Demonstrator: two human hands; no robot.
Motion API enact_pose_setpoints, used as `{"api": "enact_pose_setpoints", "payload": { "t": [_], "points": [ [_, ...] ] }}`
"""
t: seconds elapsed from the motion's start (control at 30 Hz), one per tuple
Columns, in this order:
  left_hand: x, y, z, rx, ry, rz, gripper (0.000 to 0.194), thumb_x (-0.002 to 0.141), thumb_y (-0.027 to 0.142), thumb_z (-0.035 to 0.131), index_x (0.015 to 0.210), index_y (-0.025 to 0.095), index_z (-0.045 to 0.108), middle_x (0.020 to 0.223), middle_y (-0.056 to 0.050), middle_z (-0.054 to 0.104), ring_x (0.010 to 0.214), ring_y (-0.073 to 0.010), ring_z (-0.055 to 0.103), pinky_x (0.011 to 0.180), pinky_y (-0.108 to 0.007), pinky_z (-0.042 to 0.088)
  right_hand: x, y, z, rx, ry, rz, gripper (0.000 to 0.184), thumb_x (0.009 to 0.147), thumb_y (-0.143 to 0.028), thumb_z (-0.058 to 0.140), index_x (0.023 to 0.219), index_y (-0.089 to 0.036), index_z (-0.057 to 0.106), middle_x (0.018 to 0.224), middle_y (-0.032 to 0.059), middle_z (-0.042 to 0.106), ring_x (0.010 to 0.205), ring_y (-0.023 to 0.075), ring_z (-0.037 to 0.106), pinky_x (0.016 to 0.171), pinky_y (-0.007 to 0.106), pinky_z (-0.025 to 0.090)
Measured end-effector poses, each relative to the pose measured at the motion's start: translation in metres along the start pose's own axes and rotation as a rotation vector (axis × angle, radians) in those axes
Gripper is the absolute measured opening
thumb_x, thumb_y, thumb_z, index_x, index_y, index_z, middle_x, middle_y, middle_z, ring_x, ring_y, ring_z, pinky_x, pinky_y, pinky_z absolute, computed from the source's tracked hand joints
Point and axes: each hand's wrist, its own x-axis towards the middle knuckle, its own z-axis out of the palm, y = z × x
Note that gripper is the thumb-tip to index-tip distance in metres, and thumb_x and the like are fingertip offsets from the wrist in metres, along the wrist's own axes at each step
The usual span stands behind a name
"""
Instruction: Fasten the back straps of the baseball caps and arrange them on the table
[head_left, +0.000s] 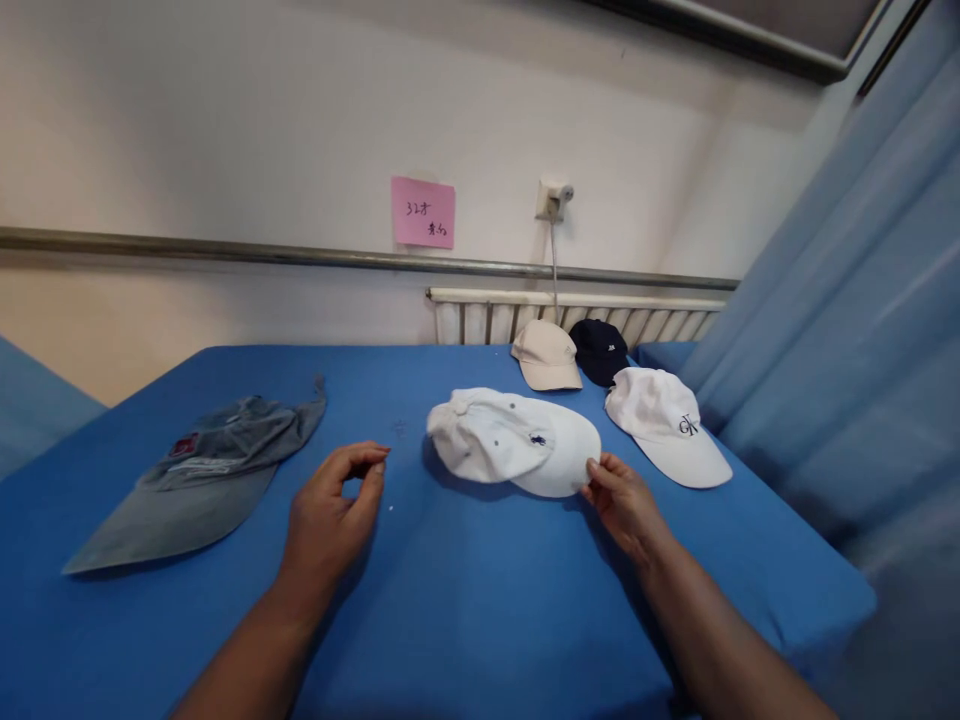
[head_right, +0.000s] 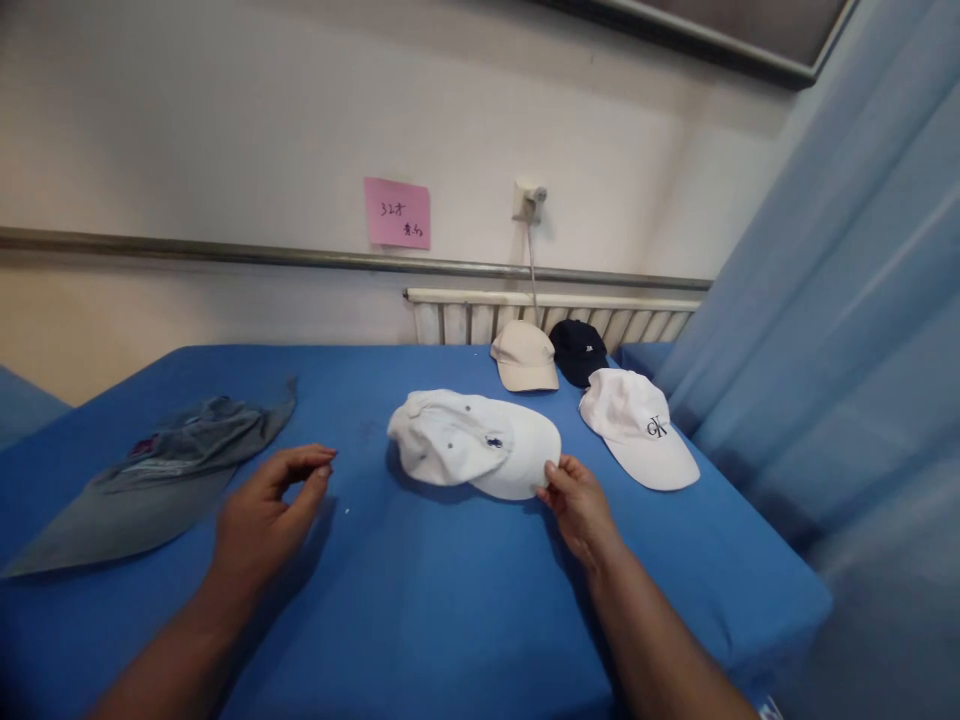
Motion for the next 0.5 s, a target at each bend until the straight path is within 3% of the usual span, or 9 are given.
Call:
{"api": "enact_pose_setpoints", "payload": {
  "t": [0.27,0.5],
  "points": [
    [-0.013,0.009,0.028,-0.105,-0.254,0.08,0.019,0.085,0.034,0.052,0.09,0.022,0.065,0.095,-0.006,0.071,0.087,-0.021,0.067,0.084,-0.036,0.052,-0.015,-0.003,-0.038,0.221,0.25,-0.194,0.015,0.071,-0.015,0.076,0.079,-0.019,0.064,0.08,-0.0025,0.071,0.071,0.0098,0.066,0.061,0.017,0.058],
    [-0.017,-0.002,0.046,-0.162,-0.384,-0.014,0.022,0.081,0.037,0.052,0.089,0.022,0.067,0.09,-0.004,0.072,0.086,-0.0221,0.068,0.082,-0.037,0.052,-0.021,0.018,-0.048,0.24,0.367,-0.291,0.014,0.072,-0.016,0.071,0.082,-0.021,0.062,0.087,-0.0013,0.07,0.083,0.0124,0.067,0.073,0.025,0.06]
  ]
}}
